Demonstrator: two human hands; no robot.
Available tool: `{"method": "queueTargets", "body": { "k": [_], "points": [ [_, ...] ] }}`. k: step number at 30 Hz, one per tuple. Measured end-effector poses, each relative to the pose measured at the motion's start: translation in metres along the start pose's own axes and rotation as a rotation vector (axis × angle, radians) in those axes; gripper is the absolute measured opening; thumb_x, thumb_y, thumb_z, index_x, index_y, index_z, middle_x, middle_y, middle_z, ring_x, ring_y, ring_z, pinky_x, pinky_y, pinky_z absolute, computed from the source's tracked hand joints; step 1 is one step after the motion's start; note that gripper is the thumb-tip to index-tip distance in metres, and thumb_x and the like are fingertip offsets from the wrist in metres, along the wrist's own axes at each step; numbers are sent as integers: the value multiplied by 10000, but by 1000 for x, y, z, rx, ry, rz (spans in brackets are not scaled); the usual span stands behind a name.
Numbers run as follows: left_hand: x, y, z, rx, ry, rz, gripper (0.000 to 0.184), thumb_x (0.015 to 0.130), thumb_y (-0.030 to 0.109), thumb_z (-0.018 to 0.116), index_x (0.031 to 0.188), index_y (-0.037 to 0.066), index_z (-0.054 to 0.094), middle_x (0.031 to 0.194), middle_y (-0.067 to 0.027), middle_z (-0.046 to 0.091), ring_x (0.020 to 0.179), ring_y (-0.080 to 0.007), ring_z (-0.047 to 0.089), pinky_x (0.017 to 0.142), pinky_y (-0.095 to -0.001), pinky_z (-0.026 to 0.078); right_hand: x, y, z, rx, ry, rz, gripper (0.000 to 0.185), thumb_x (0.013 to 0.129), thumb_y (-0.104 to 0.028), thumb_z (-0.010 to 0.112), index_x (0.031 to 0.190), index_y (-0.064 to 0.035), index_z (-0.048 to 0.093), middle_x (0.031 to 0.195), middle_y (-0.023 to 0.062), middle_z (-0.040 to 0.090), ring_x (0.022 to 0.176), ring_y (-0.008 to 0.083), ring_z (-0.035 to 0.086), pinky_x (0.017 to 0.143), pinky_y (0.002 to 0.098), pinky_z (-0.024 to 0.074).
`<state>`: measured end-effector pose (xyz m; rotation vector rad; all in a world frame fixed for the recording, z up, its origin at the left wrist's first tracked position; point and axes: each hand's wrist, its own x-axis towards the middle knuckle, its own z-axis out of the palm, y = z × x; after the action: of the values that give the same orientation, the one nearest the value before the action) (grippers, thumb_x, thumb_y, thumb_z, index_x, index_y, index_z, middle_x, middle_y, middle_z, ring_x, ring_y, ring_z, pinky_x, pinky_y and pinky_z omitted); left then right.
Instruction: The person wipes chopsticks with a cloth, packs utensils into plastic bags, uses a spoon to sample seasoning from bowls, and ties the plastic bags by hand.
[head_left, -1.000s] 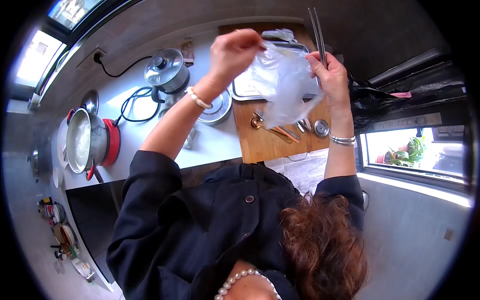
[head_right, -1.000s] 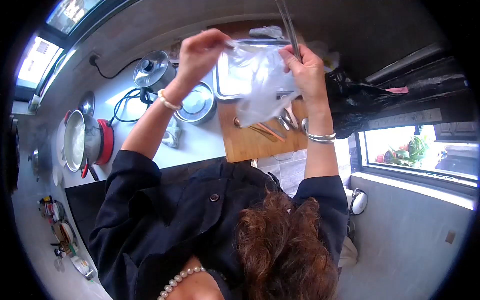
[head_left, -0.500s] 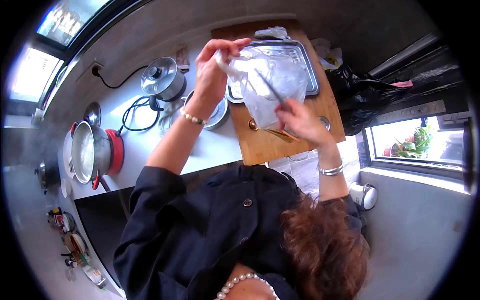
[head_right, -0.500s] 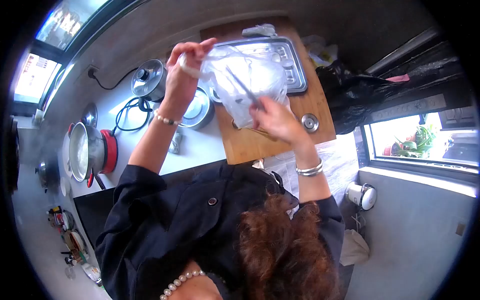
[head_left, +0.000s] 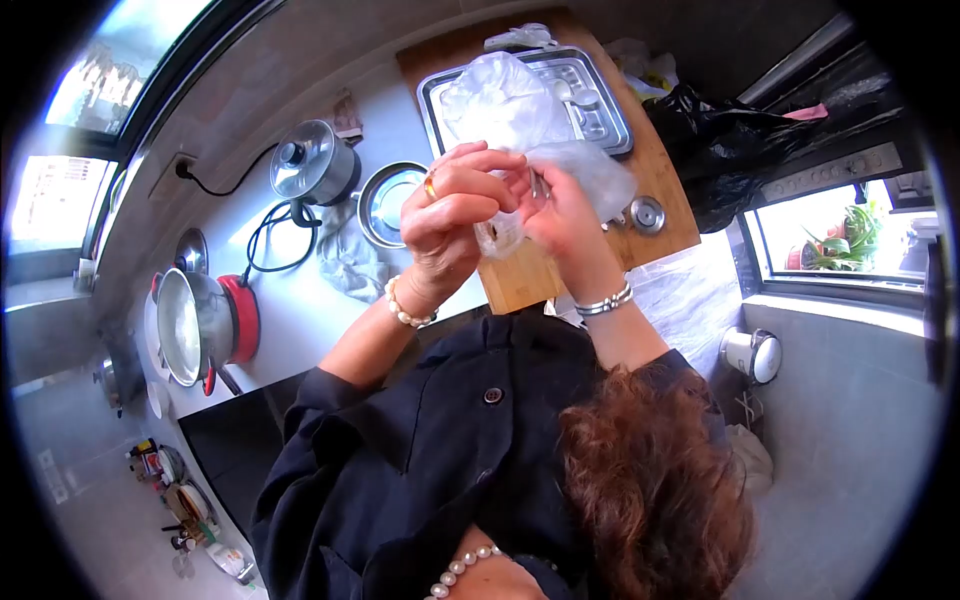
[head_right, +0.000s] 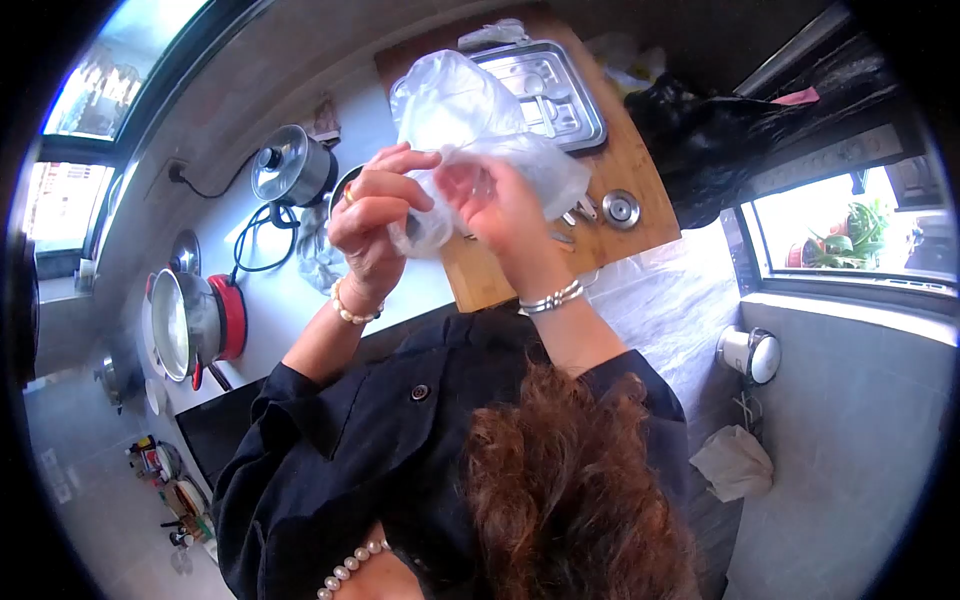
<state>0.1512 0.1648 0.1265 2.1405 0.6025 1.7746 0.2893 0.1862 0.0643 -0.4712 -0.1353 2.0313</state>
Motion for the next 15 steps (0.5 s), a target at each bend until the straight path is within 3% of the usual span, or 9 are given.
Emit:
{"method": "queueTargets", "body": {
  "k": [2,3,5,6,7,9,12,13,15],
  "points": [
    [-3,0,3,-60,57,-138,115,730,-73,456,706,22,517,734,-79,588,916,-315,607,860,-390,414,9,-9,-13,-363,-75,-30,193,867,-69,472,1010,55,507,895,103,556,831,161,565,739,248,496],
    [-8,-4,3,-124,117,-243,117,731,-78,447,707,15,514,738,-81,585,931,-312,601,865,-386,413,17,-24,-10,-190,10,359,209,843,-101,528,1009,28,524,765,48,554,657,102,552,551,198,455],
    [-12,-12,0,-292,255,-396,121,734,-88,420,714,-6,507,761,-89,578,979,-307,578,871,-371,412,16,-28,-10,-397,80,302,214,851,-111,518,1024,16,515,713,43,552,555,76,486,452,175,351],
    [-11,-19,-3,-392,292,-393,115,808,-55,443,741,3,516,783,-90,579,995,-315,573,881,-371,413,11,-30,-7,-498,121,274,217,855,-116,514,1031,10,511,688,41,551,505,63,453,402,163,299],
    [-10,-24,-5,-474,404,-479,97,840,-17,463,766,9,520,801,-88,579,1008,-322,567,896,-378,415,13,-35,-10,-682,73,260,259,851,-110,512,1082,5,491,685,44,552,537,68,502,412,188,365],
    [-6,-37,-13,-663,562,-595,71,889,87,512,838,37,519,847,-82,576,1050,-325,545,931,-394,425,23,-47,-6,-1349,165,121,255,829,-78,505,1069,8,520,724,108,590,602,143,573,469,250,432],
    [3,-60,-24,-842,829,-780,43,884,28,483,860,52,510,871,-90,572,1066,-289,540,919,-377,443,25,-75,1,-2270,214,-236,222,795,-75,470,954,9,600,790,190,623,727,249,629,613,354,489],
    [5,-63,-24,-806,804,-802,44,886,40,485,872,62,521,885,-86,575,1078,-300,531,928,-392,436,25,-85,6,-2557,219,-403,232,784,-82,454,900,10,633,814,215,630,773,284,639,671,390,500],
    [7,-66,-23,-734,758,-851,57,889,64,490,896,84,543,915,-77,581,1101,-321,514,945,-421,423,28,-95,20,-2647,166,-400,229,779,-86,447,834,3,651,867,204,621,800,324,623,702,410,491]
  ]
}}
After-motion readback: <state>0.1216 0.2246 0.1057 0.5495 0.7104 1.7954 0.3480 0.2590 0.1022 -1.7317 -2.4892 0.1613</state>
